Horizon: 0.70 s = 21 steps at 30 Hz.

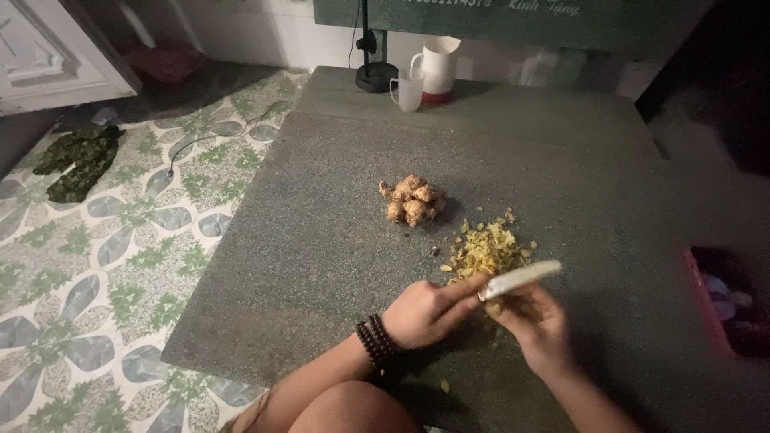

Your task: Scraping the skin off ginger roots using a small knife on a stone surface.

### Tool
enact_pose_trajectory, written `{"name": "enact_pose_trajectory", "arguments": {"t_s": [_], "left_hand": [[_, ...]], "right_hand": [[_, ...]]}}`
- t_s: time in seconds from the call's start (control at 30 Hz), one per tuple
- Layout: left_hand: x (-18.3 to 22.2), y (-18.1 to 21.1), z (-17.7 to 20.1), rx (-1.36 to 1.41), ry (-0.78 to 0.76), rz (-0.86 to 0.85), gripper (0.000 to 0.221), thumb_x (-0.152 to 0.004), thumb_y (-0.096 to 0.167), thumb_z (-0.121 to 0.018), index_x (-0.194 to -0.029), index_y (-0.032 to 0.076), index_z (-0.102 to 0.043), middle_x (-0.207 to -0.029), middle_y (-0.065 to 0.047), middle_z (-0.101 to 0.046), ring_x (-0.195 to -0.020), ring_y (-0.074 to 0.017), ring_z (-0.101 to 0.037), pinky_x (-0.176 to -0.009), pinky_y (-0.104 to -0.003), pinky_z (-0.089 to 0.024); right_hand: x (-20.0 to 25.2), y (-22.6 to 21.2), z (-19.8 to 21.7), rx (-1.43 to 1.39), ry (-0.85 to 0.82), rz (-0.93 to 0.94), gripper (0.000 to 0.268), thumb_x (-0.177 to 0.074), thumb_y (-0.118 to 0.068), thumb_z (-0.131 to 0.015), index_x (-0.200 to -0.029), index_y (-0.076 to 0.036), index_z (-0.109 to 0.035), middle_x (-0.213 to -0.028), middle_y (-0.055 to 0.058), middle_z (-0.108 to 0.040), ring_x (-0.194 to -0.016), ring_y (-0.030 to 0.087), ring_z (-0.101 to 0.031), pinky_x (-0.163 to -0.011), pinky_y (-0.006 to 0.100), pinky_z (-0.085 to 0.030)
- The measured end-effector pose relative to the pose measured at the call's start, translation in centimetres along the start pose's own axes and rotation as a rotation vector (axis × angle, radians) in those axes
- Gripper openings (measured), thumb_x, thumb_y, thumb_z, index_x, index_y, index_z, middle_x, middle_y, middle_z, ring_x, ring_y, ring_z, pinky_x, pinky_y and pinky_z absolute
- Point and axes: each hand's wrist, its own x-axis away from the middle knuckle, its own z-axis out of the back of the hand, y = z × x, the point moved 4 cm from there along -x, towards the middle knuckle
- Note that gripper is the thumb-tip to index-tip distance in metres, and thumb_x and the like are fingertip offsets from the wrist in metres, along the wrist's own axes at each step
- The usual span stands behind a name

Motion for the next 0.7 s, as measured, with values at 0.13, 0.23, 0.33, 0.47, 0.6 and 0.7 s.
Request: {"name": "enact_pose_trajectory", "arguments": {"t_s": [0.13, 0.23, 0.33, 0.47, 0.6, 0.7], "left_hand": [[0.0, 0.4, 0.4, 0.045, 0.016, 0.060, 0.042, -0.104, 0.019, -0.050, -0.140, 0.000, -0.056, -0.085, -0.016, -0.077, -0.052, -0.0237, -0.069, -0.054, -0.036, -0.058], [0.0, 0.9, 0.4, 0.049, -0.101, 0.077, 0.050, -0.106, 0.025, -0.044, -0.154, 0.010, -0.042, -0.070, -0.010, -0.070, -0.046, -0.0181, -0.061, -0.047, -0.032, -0.056], [0.1, 0.7, -0.4, -0.005, -0.114, 0.077, 0.054, -0.105, 0.027, -0.047, -0.155, 0.007, -0.041, -0.064, -0.012, -0.070, -0.046, -0.0225, -0.065, -0.048, -0.036, -0.055], [0.0, 0.7, -0.7, -0.053, 0.065, 0.042, 0.042, -0.105, 0.019, -0.051, -0.140, -0.004, -0.055, -0.076, -0.015, -0.075, -0.049, -0.0216, -0.068, -0.049, -0.031, -0.058], [-0.1, 0.6, -0.5, 0.111, 0.071, 0.116, 0.047, -0.104, 0.022, -0.049, -0.148, 0.006, -0.051, -0.078, -0.012, -0.075, -0.050, -0.0219, -0.066, -0.051, -0.034, -0.056], [0.2, -0.3, -1.2, 0.102, -0.036, 0.108, 0.057, -0.106, 0.027, -0.044, -0.157, 0.003, -0.036, -0.067, -0.011, -0.070, -0.043, -0.0198, -0.061, -0.044, -0.031, -0.055]], "right_hand": [[-0.1, 1.0, 0.5, -0.121, -0.033, 0.019, 0.033, -0.079, 0.010, -0.071, -0.111, 0.002, -0.066, -0.100, 0.017, -0.076, -0.088, 0.024, -0.074, -0.080, 0.032, -0.066], [0.1, 0.5, 0.7, -0.048, 0.032, -0.033, 0.036, -0.082, 0.010, -0.069, -0.117, -0.001, -0.065, -0.109, 0.016, -0.075, -0.093, 0.025, -0.073, -0.082, 0.033, -0.064], [0.0, 0.9, 1.2, 0.035, 0.051, 0.017, 0.041, -0.079, 0.008, -0.071, -0.119, -0.001, -0.065, -0.111, 0.012, -0.073, -0.093, 0.022, -0.071, -0.086, 0.033, -0.060], [-0.2, 0.8, 0.8, -0.047, 0.011, 0.010, 0.035, -0.080, 0.010, -0.072, -0.113, 0.000, -0.064, -0.106, 0.016, -0.076, -0.091, 0.023, -0.073, -0.084, 0.034, -0.063], [-0.2, 1.3, 1.2, -0.017, 0.082, -0.086, 0.058, -0.079, 0.011, -0.069, -0.135, 0.000, -0.059, -0.116, 0.019, -0.072, -0.095, 0.029, -0.071, -0.084, 0.038, -0.060], [-0.4, -0.2, 0.7, -0.001, -0.018, 0.035, 0.060, -0.081, 0.010, -0.067, -0.139, 0.001, -0.054, -0.131, 0.018, -0.069, -0.105, 0.026, -0.071, -0.091, 0.035, -0.062]]}}
